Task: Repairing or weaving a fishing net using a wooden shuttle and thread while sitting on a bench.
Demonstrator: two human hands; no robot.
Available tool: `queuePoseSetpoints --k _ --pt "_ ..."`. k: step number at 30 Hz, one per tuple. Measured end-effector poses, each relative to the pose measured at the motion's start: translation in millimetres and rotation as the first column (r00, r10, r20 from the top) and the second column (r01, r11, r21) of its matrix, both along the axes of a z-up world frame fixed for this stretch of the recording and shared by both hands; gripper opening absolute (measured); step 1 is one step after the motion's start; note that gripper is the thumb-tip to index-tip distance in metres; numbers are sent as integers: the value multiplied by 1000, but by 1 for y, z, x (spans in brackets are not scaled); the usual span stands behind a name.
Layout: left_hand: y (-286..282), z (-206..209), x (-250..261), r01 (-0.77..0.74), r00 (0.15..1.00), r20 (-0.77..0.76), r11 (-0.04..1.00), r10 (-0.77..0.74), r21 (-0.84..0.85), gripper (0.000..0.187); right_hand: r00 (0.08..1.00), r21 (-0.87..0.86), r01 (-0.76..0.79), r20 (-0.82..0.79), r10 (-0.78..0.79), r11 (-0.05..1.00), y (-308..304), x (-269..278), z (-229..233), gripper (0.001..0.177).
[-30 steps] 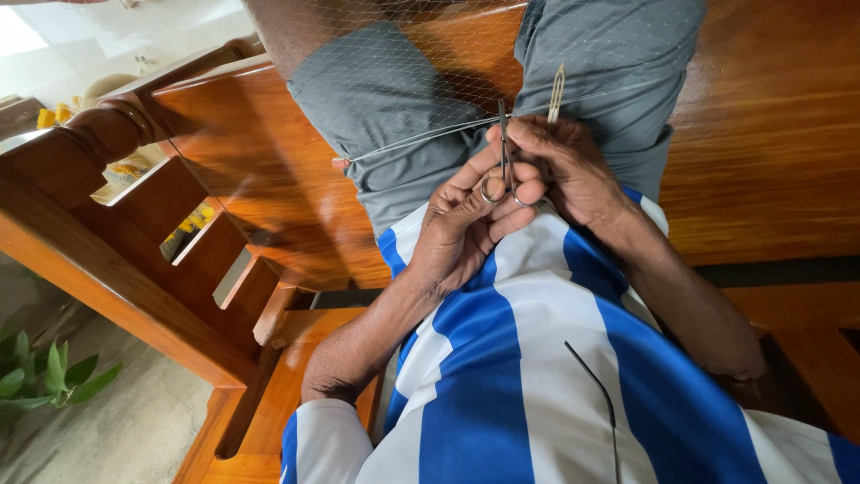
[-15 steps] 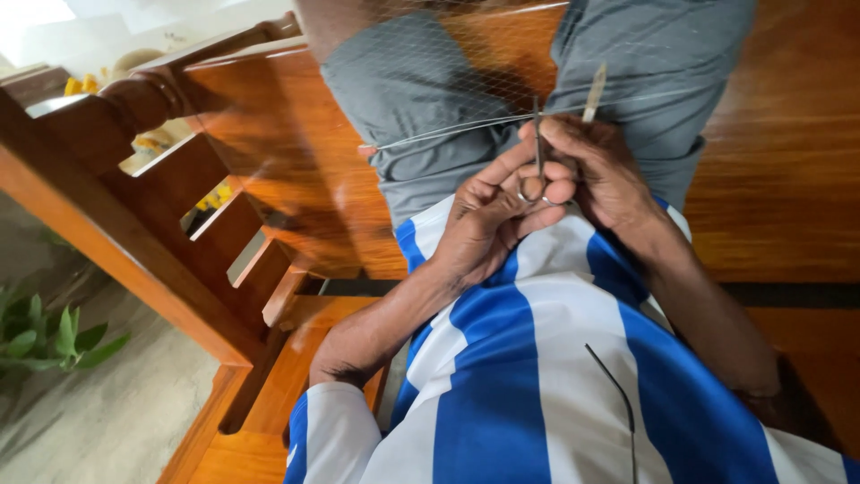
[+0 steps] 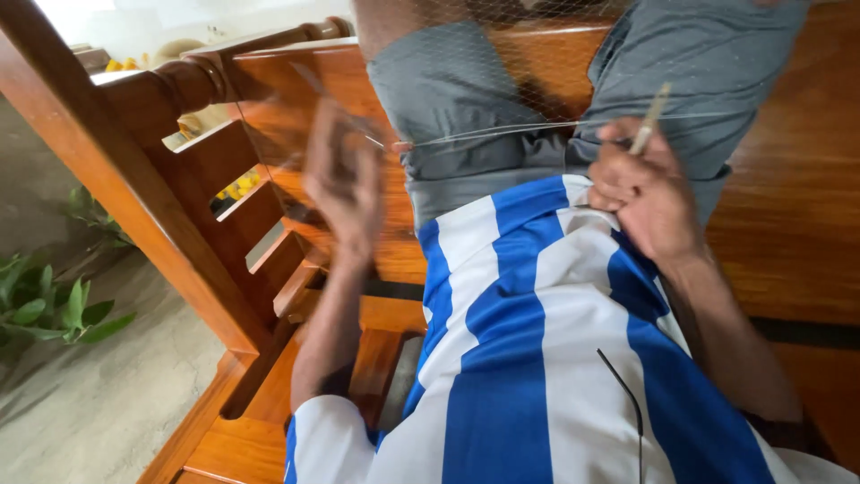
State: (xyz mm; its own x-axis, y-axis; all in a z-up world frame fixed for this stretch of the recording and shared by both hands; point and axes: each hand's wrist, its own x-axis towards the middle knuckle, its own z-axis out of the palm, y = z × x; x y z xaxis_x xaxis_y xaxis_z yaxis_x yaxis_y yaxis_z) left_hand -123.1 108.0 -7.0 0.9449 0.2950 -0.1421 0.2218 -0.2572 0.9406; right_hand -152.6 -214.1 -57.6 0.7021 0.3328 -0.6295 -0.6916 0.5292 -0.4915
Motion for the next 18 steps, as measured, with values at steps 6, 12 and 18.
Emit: queuePoseSetpoints --k 6,12,18 --pt "114 -101 -38 221 975 -177 618 -134 755 13 986 -147 134 122 -117 980 -41 0 30 15" --pt "110 -124 -60 434 858 -510 443 62 784 12 858 -525 349 511 -40 776 -45 2 55 39" --pt "114 -117 -60 631 759 -649 195 43 751 36 713 -680 418 656 247 602 -30 -42 14 32"
